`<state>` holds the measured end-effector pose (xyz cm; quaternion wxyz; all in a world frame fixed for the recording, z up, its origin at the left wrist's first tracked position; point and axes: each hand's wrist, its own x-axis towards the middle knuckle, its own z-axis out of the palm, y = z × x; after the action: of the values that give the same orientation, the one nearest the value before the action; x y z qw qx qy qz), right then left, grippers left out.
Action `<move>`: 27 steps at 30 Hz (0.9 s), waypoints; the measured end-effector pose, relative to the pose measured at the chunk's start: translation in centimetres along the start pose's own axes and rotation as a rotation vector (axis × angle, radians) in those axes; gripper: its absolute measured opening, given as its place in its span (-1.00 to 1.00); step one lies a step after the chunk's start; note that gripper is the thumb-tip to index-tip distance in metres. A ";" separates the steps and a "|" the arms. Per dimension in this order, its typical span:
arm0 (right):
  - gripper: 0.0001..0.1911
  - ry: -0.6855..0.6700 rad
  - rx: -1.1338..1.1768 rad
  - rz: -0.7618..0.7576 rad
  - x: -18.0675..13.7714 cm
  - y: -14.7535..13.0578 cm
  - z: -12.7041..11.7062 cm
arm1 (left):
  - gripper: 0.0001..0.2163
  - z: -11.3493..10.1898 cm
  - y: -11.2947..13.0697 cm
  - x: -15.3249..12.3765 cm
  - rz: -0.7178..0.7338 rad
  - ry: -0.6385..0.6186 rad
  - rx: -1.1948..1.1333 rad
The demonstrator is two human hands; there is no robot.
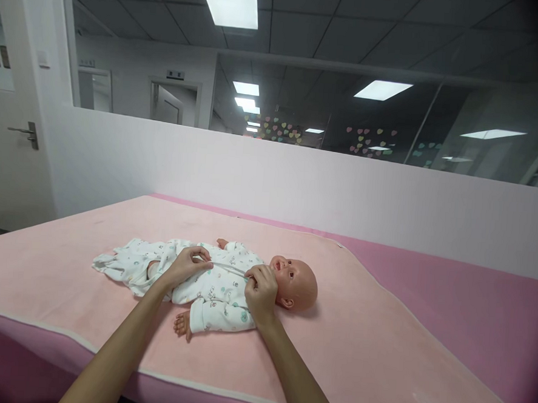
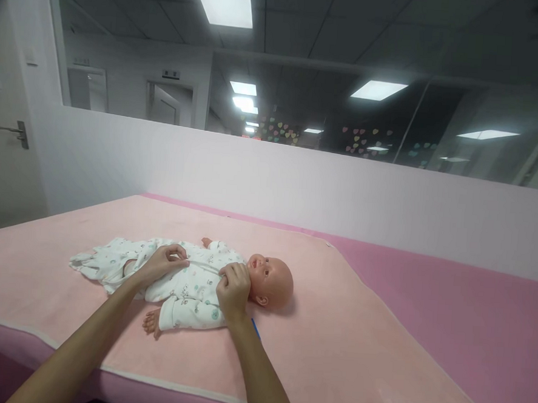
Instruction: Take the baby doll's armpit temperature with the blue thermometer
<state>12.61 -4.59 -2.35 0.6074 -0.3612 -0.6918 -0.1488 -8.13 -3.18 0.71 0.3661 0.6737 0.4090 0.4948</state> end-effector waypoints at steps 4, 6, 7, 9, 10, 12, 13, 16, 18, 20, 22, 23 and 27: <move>-0.71 0.008 0.027 0.000 0.0 0.0 -0.1 | -0.74 0.0 -0.2 0.3 -0.029 0.110 -0.012; -0.70 0.010 0.060 -0.013 0.0 0.0 -0.1 | -0.73 -0.1 -0.5 0.4 -0.004 0.177 0.062; -0.69 0.009 0.077 -0.020 -0.1 0.0 -0.2 | -0.72 -0.1 -0.6 0.4 0.012 0.225 0.141; -0.68 0.006 0.105 -0.029 -0.2 0.0 -0.2 | -0.73 -0.2 -0.6 0.4 0.052 0.344 0.345; -0.67 0.005 0.110 -0.029 -0.3 0.0 -0.2 | -0.74 -0.2 -0.3 0.5 0.074 0.407 0.442; -0.65 0.006 0.104 -0.027 -0.5 0.0 -0.2 | -0.74 0.3 0.6 0.9 0.161 0.519 0.548; -0.65 0.008 0.095 -0.027 -0.6 0.0 -0.1 | -0.75 0.8 1.3 1.2 0.220 0.556 0.561; -0.66 0.022 0.066 -0.035 -0.7 -0.1 -0.1 | -0.77 3.4 3.6 2.4 0.381 0.431 0.536; -0.66 0.032 0.057 -0.031 -0.6 -0.2 -0.2 | -0.80 5.6 4.3 3.2 0.419 0.251 0.550; -0.67 0.035 0.056 -0.021 -0.5 -0.2 -0.3 | -0.82 7.7 4.1 3.7 0.422 0.099 0.611; -0.68 0.027 0.051 -0.010 -0.3 -0.2 -0.4 | -0.84 9.1 3.3 3.8 0.392 -0.033 0.625; -0.68 0.020 0.043 -0.005 -0.3 -0.2 -0.4 | -0.84 9.4 2.7 3.7 0.365 -0.086 0.608; -0.69 0.000 -0.005 0.015 -0.6 -0.1 -0.3 | -0.78 9.2 1.4 3.4 0.330 -0.263 0.440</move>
<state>12.74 -5.07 -2.86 0.6075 -0.3681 -0.6886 -0.1460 1.64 -1.45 0.93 0.1757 0.8525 0.3406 0.3556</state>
